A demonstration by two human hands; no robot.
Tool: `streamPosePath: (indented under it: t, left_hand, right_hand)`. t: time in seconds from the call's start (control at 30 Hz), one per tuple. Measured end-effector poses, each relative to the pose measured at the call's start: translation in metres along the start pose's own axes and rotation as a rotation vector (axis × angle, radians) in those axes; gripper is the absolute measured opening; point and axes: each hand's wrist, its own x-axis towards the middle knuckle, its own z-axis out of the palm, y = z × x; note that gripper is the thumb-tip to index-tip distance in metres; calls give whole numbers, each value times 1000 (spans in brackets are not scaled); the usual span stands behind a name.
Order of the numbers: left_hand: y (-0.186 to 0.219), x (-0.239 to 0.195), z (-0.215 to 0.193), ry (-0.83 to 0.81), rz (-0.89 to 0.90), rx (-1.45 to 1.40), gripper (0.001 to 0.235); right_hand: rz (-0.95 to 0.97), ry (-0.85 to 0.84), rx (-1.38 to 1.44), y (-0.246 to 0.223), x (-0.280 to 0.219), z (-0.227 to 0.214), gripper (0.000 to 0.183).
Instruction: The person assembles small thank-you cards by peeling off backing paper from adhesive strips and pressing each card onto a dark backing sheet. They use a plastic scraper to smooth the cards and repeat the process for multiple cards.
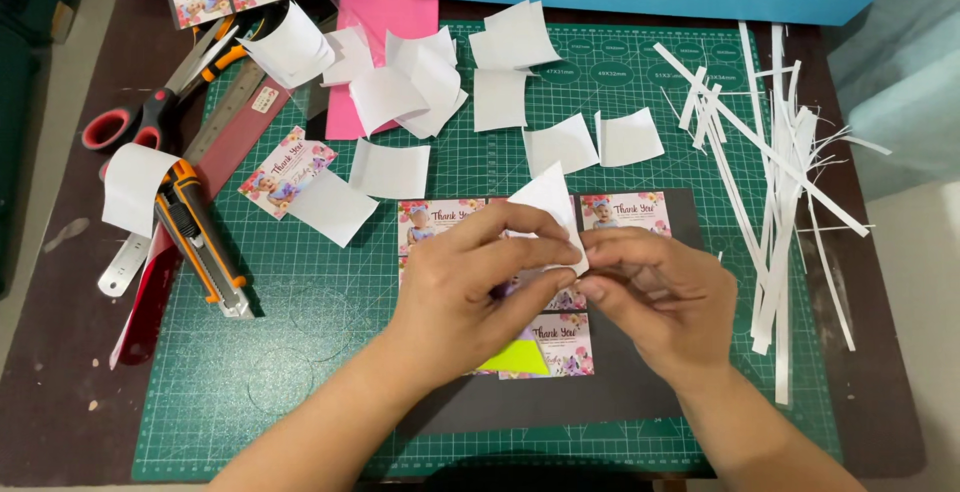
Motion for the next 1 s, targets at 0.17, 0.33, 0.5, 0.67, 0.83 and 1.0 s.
streamPosePath:
  t: [0.17, 0.33, 0.5, 0.67, 0.83, 1.0]
  left_hand:
    - [3, 0, 0, 22, 92, 126, 8]
    - [6, 0, 0, 20, 146, 241, 5]
    - [7, -1, 2, 17, 150, 276, 7]
    - [8, -2, 2, 12, 156, 312, 7]
    - [8, -2, 3, 26, 191, 344, 8]
    - [9, -2, 3, 23, 162, 324, 11]
  right_hand:
    - [-10, 26, -42, -2, 0, 0, 13]
    - [-36, 21, -59, -4, 1, -1, 10]
    - [-11, 45, -123, -6, -2, -2, 10]
    - [-22, 58, -137, -6, -2, 0, 6]
    - [-37, 59, -187, -3, -3, -1, 9]
    - [-36, 76, -164, -3, -2, 1, 7]
